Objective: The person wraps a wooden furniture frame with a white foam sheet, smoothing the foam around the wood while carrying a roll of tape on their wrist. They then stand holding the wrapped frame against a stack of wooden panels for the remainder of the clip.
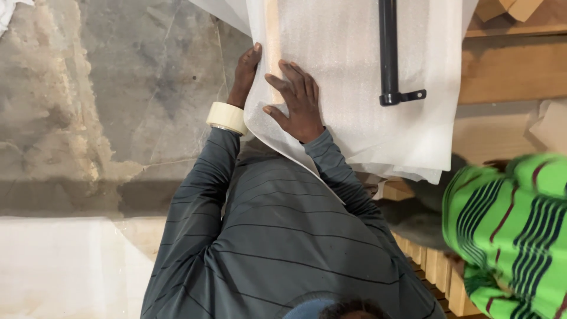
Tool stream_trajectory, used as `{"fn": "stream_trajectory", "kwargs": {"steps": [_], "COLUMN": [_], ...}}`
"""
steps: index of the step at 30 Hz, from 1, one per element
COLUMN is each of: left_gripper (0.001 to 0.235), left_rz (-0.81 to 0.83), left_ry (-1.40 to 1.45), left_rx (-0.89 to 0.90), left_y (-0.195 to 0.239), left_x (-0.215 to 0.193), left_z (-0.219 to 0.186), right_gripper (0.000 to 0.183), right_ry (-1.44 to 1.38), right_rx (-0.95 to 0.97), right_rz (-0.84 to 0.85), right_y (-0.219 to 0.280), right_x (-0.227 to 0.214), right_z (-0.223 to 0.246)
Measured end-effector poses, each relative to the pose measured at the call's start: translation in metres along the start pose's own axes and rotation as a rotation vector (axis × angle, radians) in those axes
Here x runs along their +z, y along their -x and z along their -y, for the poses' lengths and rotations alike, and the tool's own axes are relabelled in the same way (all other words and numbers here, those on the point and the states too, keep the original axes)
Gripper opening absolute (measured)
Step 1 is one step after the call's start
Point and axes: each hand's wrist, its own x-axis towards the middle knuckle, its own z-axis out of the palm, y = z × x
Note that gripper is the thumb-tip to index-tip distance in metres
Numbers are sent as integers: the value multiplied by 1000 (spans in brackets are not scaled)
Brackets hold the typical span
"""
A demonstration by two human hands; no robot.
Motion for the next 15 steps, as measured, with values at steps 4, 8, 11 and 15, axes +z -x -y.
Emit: {"fn": "stream_trajectory", "kwargs": {"steps": [4,8,11,15], "left_gripper": [46,47,47,48], "left_rz": [24,-7,-7,10], "left_ry": [-15,-90,-72,-67], "left_rx": [9,-2,-3,13], "left_y": [-1,-4,-3,-2], "left_x": [-2,-10,-10,-6], "left_z": [0,4,5,1], "right_gripper": [62,61,61,61], "right_ry": [16,6,5,0], "right_rx": [2,5,6,5], "right_rz": [-7,8,5,3], "right_y": [0,0,0,1], "right_x": [-2,-4,-3,0], "right_z": [1,3,3,0]}}
